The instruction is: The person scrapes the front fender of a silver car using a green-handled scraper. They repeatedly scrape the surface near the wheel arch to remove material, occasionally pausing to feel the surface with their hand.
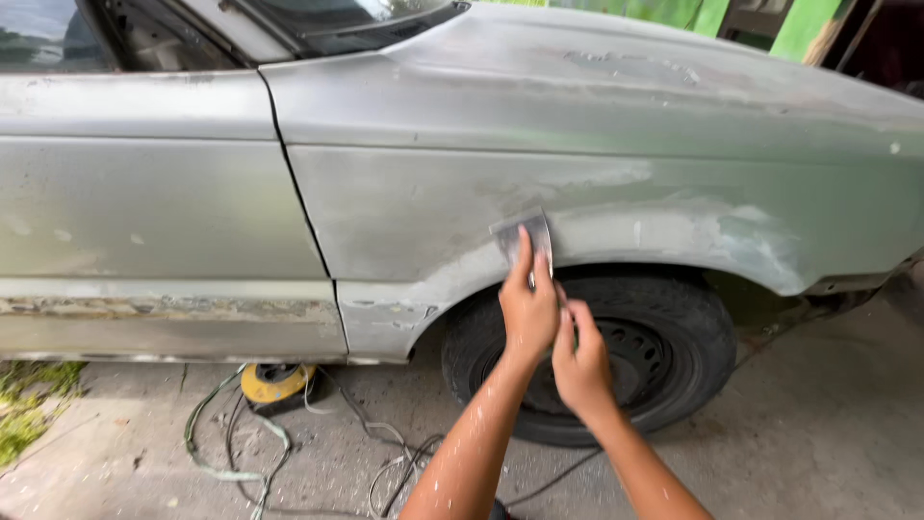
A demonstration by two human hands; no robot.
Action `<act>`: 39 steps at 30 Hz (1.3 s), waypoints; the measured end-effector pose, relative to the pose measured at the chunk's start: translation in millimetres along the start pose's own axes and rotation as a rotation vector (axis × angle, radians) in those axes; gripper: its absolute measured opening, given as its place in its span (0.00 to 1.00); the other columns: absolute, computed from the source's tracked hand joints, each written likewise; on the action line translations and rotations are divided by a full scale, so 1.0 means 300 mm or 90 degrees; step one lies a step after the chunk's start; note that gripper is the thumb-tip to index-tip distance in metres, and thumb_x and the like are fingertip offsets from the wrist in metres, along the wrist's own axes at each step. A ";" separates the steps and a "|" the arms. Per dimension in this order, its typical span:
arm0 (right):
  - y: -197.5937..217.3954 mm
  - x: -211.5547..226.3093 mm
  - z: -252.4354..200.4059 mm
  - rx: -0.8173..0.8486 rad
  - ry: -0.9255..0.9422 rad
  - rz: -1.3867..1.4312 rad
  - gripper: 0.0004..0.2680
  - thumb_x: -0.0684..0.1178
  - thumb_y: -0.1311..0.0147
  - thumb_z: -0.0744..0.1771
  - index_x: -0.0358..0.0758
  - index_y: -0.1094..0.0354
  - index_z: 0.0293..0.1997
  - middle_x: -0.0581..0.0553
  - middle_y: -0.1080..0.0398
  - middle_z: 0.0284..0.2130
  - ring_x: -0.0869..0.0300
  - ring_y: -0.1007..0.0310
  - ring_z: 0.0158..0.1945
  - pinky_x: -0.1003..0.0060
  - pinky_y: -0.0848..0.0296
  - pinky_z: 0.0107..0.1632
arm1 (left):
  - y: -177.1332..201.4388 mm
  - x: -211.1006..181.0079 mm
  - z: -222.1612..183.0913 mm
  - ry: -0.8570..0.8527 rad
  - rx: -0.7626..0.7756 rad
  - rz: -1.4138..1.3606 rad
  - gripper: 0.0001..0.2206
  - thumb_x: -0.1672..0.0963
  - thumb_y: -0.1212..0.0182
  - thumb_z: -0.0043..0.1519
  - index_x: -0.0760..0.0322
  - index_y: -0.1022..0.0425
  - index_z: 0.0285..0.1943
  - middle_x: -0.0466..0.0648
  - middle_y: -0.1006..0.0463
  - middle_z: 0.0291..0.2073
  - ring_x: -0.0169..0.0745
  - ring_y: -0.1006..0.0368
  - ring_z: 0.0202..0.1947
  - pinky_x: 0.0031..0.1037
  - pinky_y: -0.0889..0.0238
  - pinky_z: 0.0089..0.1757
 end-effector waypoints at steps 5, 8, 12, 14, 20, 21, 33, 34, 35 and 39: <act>-0.019 -0.047 -0.054 0.035 -0.060 0.031 0.11 0.52 0.61 0.72 0.41 0.33 0.52 0.45 0.24 0.38 0.60 0.28 0.40 0.64 0.31 0.45 | 0.020 0.031 -0.034 -0.012 0.002 -0.059 0.26 0.53 0.51 0.69 0.44 0.38 0.79 0.41 0.32 0.14 0.24 0.40 0.18 0.23 0.36 0.31; -0.072 0.005 -0.022 0.041 -0.056 0.034 0.10 0.50 0.61 0.73 0.42 0.32 0.52 0.40 0.24 0.38 0.55 0.26 0.42 0.58 0.29 0.49 | 0.052 0.060 0.022 -0.004 -0.024 -0.045 0.24 0.53 0.51 0.69 0.42 0.38 0.78 0.43 0.27 0.15 0.33 0.30 0.22 0.27 0.31 0.34; -0.021 0.031 -0.089 0.042 -0.122 -0.011 0.11 0.52 0.59 0.73 0.46 0.29 0.53 0.36 0.21 0.40 0.45 0.22 0.47 0.48 0.27 0.52 | 0.032 0.155 -0.007 0.030 -0.008 -0.032 0.23 0.52 0.50 0.70 0.42 0.36 0.77 0.50 0.22 0.15 0.44 0.20 0.24 0.33 0.26 0.31; -0.041 0.070 -0.049 0.038 -0.101 -0.023 0.11 0.52 0.60 0.73 0.45 0.30 0.53 0.34 0.23 0.41 0.43 0.23 0.49 0.47 0.28 0.52 | 0.057 0.047 -0.022 0.022 -0.023 -0.007 0.23 0.51 0.49 0.69 0.39 0.36 0.75 0.52 0.22 0.38 0.49 0.26 0.45 0.36 0.30 0.46; -0.054 0.070 -0.066 0.073 -0.086 -0.041 0.10 0.51 0.59 0.73 0.41 0.31 0.53 0.33 0.24 0.45 0.41 0.25 0.52 0.46 0.29 0.55 | 0.076 0.093 -0.022 0.014 -0.060 -0.052 0.22 0.53 0.49 0.70 0.45 0.36 0.74 0.56 0.22 0.37 0.49 0.27 0.43 0.35 0.32 0.44; -0.054 0.059 -0.067 0.075 -0.071 -0.051 0.10 0.50 0.60 0.74 0.41 0.31 0.52 0.33 0.24 0.41 0.42 0.25 0.49 0.45 0.30 0.54 | 0.088 0.057 -0.052 0.041 -0.060 0.027 0.22 0.50 0.48 0.67 0.36 0.35 0.72 0.57 0.21 0.58 0.54 0.31 0.65 0.42 0.36 0.62; -0.129 0.137 -0.155 0.071 -0.006 -0.066 0.10 0.47 0.61 0.74 0.34 0.34 0.55 0.21 0.28 0.43 0.30 0.28 0.52 0.39 0.30 0.51 | 0.185 0.192 0.002 0.022 -0.067 0.063 0.21 0.49 0.48 0.68 0.38 0.34 0.72 0.55 0.23 0.61 0.55 0.32 0.67 0.41 0.37 0.64; -0.162 0.110 -0.141 0.056 0.013 -0.056 0.10 0.47 0.61 0.74 0.34 0.34 0.55 0.21 0.28 0.43 0.30 0.28 0.52 0.39 0.30 0.51 | 0.192 0.176 0.024 -0.004 -0.066 0.063 0.21 0.49 0.48 0.68 0.38 0.34 0.72 0.55 0.23 0.61 0.55 0.32 0.67 0.41 0.37 0.64; -0.200 0.071 -0.122 0.045 -0.007 -0.053 0.10 0.47 0.62 0.74 0.37 0.34 0.55 0.25 0.26 0.41 0.32 0.26 0.50 0.41 0.29 0.50 | 0.200 0.175 0.049 0.016 -0.064 0.055 0.20 0.50 0.47 0.68 0.36 0.33 0.71 0.51 0.22 0.38 0.49 0.25 0.49 0.36 0.30 0.52; -0.166 0.109 -0.174 0.082 -0.035 -0.012 0.10 0.47 0.64 0.74 0.37 0.35 0.55 0.27 0.27 0.40 0.38 0.25 0.47 0.44 0.28 0.50 | 0.200 0.210 0.004 0.070 -0.035 0.011 0.20 0.51 0.48 0.69 0.39 0.33 0.72 0.45 0.22 0.15 0.39 0.19 0.27 0.28 0.23 0.37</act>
Point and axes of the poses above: each hand's wrist, its own z-axis towards the middle knuckle, its own y-axis out of the back of the hand, x = y × z, the point moved 5 cm from there along z, towards the middle knuckle
